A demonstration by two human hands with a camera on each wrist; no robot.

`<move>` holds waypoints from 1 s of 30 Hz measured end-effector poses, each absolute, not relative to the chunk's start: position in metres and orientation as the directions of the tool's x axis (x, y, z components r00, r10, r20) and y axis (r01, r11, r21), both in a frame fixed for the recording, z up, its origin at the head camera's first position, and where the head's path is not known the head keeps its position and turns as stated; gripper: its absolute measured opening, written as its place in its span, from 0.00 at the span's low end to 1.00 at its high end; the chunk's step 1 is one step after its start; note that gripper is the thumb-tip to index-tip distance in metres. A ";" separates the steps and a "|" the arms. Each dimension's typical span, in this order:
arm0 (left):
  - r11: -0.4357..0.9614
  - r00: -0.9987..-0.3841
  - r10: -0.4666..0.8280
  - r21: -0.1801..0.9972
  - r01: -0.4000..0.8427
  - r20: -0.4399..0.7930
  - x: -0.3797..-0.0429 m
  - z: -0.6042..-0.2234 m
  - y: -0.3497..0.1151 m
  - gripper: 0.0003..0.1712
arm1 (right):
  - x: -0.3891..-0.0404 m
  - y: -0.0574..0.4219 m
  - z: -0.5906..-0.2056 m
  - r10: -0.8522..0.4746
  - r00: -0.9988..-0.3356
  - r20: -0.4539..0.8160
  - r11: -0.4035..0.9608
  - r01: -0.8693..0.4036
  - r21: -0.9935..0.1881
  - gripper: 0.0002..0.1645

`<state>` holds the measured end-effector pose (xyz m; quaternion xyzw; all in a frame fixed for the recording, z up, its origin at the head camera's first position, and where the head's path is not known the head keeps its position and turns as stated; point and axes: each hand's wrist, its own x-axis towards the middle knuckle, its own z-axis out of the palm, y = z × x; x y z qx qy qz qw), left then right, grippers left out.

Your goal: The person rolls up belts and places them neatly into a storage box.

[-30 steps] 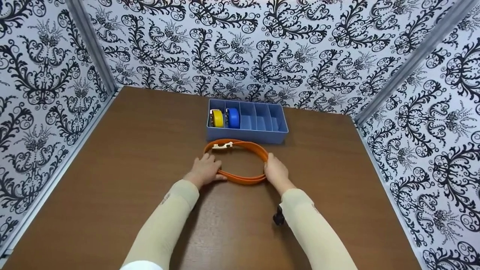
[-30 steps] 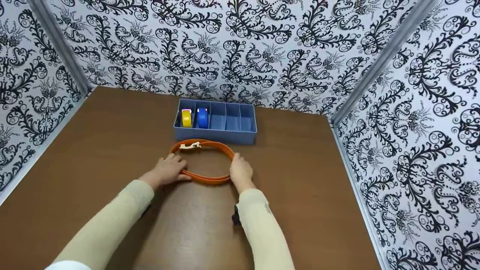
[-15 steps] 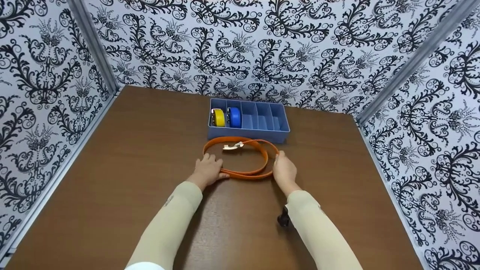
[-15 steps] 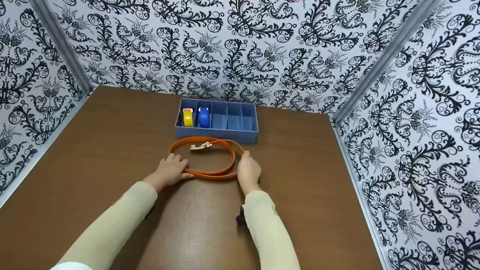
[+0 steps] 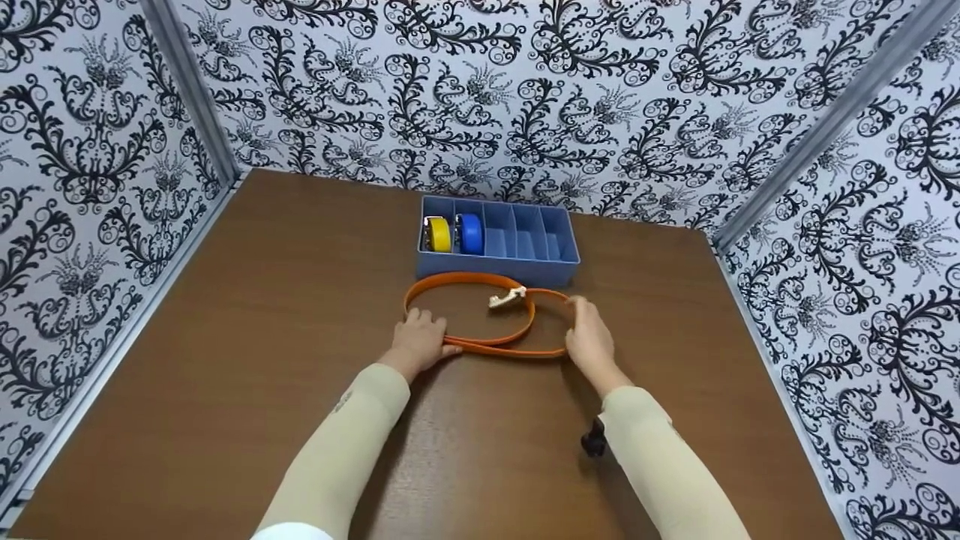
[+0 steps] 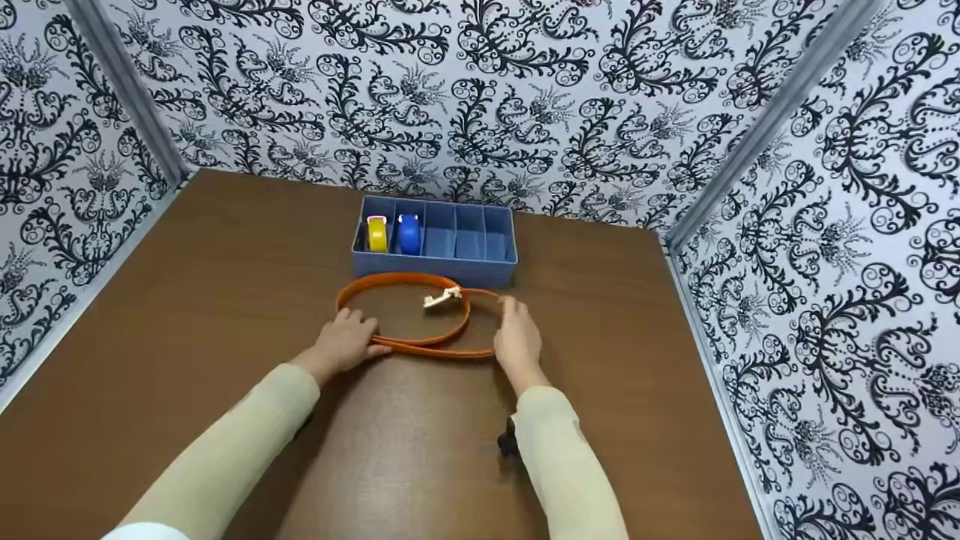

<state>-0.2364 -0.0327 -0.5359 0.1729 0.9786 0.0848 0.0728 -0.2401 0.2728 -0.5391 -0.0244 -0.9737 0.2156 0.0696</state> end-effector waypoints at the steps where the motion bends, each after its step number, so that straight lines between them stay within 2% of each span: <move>1: 0.927 -0.932 0.346 0.191 0.322 -0.109 -0.236 -0.535 -0.033 0.34 | -0.241 0.273 -0.539 0.032 -0.992 0.125 0.911 -0.022 -0.411 0.28; 4: 0.930 -0.936 0.337 0.189 0.315 -0.099 -0.234 -0.535 -0.032 0.34 | -0.241 0.271 -0.542 -0.056 -0.992 0.115 0.935 -0.092 -0.343 0.29; 9: 0.933 -0.938 0.333 0.176 0.314 -0.094 -0.234 -0.535 -0.031 0.35 | -0.236 0.270 -0.549 -0.061 -0.990 0.127 0.947 -0.098 -0.307 0.34; 15: 0.933 -0.937 0.337 0.165 0.320 -0.091 -0.236 -0.534 -0.033 0.35 | -0.227 0.271 -0.551 -0.053 -0.950 0.307 0.957 -0.136 -0.256 0.29; 18: 0.933 -0.938 0.335 0.177 0.315 -0.095 -0.236 -0.534 -0.032 0.35 | -0.222 0.274 -0.551 0.028 -0.935 0.354 0.945 -0.091 -0.315 0.32; 24: 0.933 -0.939 0.329 0.187 0.307 -0.103 -0.237 -0.533 -0.032 0.36 | -0.215 0.277 -0.552 0.212 -0.908 0.361 0.869 0.006 -0.495 0.39; 30: 0.935 -0.940 0.326 0.181 0.305 -0.100 -0.237 -0.536 -0.030 0.36 | -0.214 0.281 -0.553 0.250 -0.924 0.290 0.847 0.064 -0.527 0.41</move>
